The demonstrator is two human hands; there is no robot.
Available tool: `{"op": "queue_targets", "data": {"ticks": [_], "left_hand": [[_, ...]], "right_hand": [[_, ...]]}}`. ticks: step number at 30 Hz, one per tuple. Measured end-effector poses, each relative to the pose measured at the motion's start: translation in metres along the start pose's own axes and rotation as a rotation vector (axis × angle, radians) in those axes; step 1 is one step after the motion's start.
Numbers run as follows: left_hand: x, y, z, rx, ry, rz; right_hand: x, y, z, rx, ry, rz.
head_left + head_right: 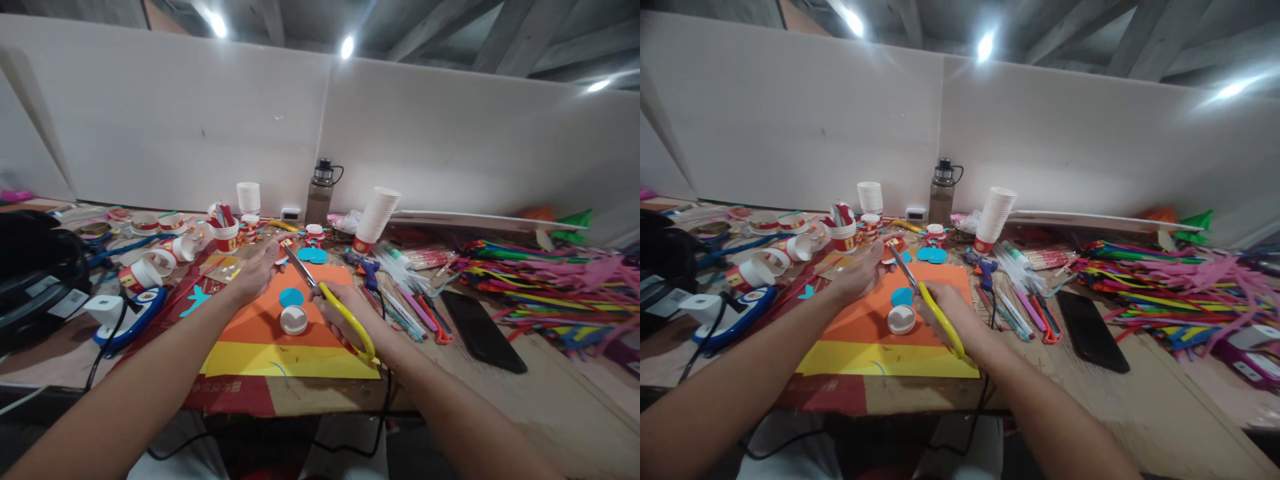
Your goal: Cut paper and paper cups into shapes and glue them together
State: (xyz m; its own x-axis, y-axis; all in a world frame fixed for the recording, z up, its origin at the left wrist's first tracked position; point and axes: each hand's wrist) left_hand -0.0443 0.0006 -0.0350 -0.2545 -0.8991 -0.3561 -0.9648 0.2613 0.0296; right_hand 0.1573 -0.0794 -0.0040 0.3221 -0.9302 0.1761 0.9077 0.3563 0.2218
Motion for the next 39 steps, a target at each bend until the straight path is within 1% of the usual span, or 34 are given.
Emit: {"op": "queue_targets", "data": {"ticks": [3, 5, 7, 10, 15, 21, 26, 32, 39], "left_hand": [[-0.001, 0.001, 0.001, 0.01, -0.015, -0.022], [-0.002, 0.002, 0.001, 0.041, -0.009, -0.042], [-0.003, 0.004, 0.001, 0.088, 0.01, -0.051], [-0.004, 0.006, -0.001, 0.132, 0.027, -0.03], [-0.003, 0.005, -0.001, 0.11, 0.03, -0.028], [-0.003, 0.003, 0.0, 0.072, 0.02, -0.007], [-0.002, 0.002, -0.001, 0.073, 0.009, 0.015], [-0.002, 0.002, 0.0, 0.063, 0.012, 0.014], [-0.003, 0.003, 0.004, 0.087, 0.014, 0.027]], "right_hand": [[0.0, 0.002, 0.0, 0.048, 0.07, 0.02], [0.0, 0.004, -0.001, 0.051, 0.091, 0.046], [0.0, 0.006, -0.002, 0.029, 0.081, 0.055], [0.0, 0.007, -0.003, -0.028, 0.072, 0.03], [0.0, 0.008, 0.0, -0.082, 0.049, 0.037], [0.002, 0.004, 0.004, -0.056, -0.006, 0.006], [0.002, 0.004, 0.003, -0.067, 0.001, 0.011], [0.005, 0.001, 0.008, -0.107, -0.025, 0.006], [0.007, 0.0, 0.013, -0.061, -0.043, -0.014]]}}
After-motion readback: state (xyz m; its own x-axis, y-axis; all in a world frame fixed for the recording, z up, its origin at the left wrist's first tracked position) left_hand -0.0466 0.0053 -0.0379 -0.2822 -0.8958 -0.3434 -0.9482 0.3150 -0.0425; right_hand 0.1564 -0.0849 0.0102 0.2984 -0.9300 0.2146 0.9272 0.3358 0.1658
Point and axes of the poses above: each hand's wrist, its own x-axis away from the middle knuckle, its own y-axis out of the back of the hand, z = x × y, and after that the axes turned 14 degrees about -x, right-handed
